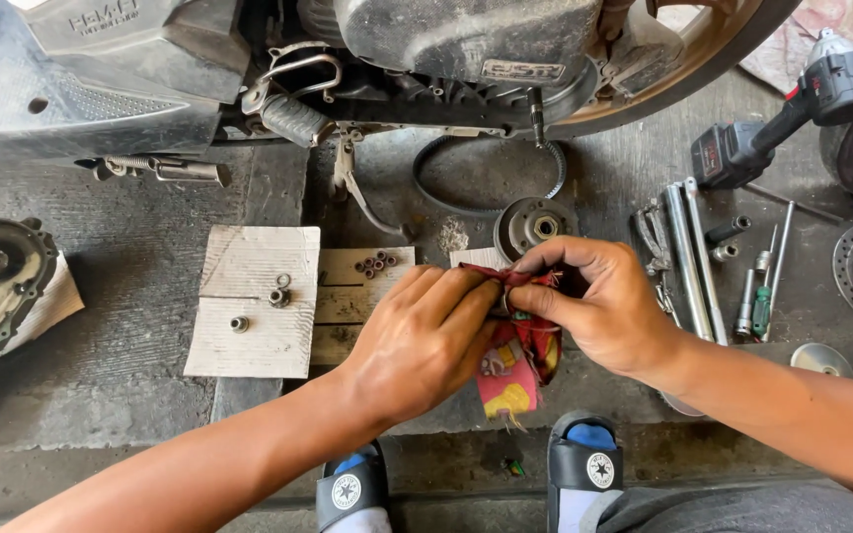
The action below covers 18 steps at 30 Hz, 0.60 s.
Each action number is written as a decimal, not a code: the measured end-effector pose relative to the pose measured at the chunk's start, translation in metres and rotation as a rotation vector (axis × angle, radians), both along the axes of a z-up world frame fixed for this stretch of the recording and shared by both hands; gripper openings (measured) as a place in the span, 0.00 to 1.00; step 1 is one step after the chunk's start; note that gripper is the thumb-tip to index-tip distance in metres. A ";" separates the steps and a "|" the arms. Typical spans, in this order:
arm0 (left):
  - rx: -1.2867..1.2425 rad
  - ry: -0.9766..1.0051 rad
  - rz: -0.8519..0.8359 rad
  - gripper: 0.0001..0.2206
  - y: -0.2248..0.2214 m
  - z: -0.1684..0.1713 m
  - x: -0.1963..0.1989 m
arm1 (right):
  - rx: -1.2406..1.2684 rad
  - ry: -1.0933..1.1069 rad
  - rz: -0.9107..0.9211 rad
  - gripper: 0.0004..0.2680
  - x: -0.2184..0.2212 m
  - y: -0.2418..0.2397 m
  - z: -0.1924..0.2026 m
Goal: Cleaning and inspecting motorcycle CVT components using a cloth and screwdriver
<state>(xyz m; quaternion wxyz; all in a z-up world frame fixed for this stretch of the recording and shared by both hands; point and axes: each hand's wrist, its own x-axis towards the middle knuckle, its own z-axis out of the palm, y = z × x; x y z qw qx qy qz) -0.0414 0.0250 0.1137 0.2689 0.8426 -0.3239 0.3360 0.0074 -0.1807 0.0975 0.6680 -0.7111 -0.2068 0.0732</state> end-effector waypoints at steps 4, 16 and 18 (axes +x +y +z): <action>-0.079 0.113 -0.042 0.10 0.004 0.012 -0.004 | 0.042 0.026 -0.008 0.07 0.004 -0.002 0.003; 0.061 -0.048 0.024 0.05 0.004 0.012 0.003 | -0.162 -0.375 -0.010 0.05 -0.002 0.002 0.011; 0.128 -0.109 0.043 0.06 0.005 0.007 0.006 | -0.130 -0.121 -0.077 0.06 -0.003 0.004 -0.003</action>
